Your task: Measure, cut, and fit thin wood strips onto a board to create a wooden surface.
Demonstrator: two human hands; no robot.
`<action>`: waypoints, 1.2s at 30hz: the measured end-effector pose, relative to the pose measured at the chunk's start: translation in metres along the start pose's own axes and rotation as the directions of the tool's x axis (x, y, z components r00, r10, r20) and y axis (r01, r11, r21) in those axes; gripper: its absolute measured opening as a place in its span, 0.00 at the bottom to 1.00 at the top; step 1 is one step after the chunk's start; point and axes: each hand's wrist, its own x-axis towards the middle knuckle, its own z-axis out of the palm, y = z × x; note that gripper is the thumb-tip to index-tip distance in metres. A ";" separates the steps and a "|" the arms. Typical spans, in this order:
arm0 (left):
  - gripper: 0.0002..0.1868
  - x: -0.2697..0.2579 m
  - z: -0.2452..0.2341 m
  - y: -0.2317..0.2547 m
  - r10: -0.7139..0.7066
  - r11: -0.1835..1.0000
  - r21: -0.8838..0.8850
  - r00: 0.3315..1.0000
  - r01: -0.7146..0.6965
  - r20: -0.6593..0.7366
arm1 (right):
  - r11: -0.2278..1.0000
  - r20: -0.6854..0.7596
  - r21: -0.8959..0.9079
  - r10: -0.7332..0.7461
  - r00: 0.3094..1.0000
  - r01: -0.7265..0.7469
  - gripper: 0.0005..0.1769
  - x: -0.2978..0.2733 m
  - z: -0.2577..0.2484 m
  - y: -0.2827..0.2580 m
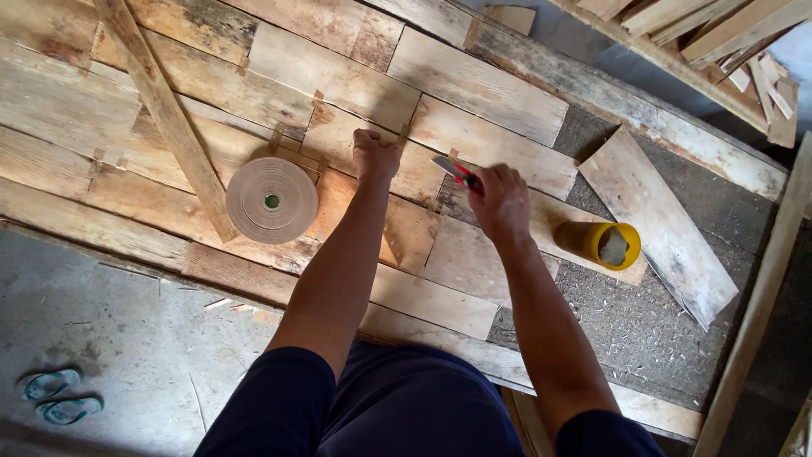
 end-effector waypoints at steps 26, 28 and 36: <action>0.26 0.014 0.017 -0.022 0.019 0.978 -0.209 0.999 -0.009 0.045 | 0.957 0.194 -0.260 -0.076 0.978 0.126 0.17 0.078 0.063 -0.011; 0.24 0.012 0.014 -0.019 0.041 0.982 -0.184 0.999 -0.035 0.028 | 0.955 0.183 -0.269 -0.080 0.980 0.128 0.17 0.078 0.065 -0.011; 0.25 -0.006 -0.012 0.010 -0.023 0.996 -0.082 0.996 0.030 0.088 | 0.930 0.122 -0.318 -0.151 0.981 0.183 0.07 0.080 0.074 -0.012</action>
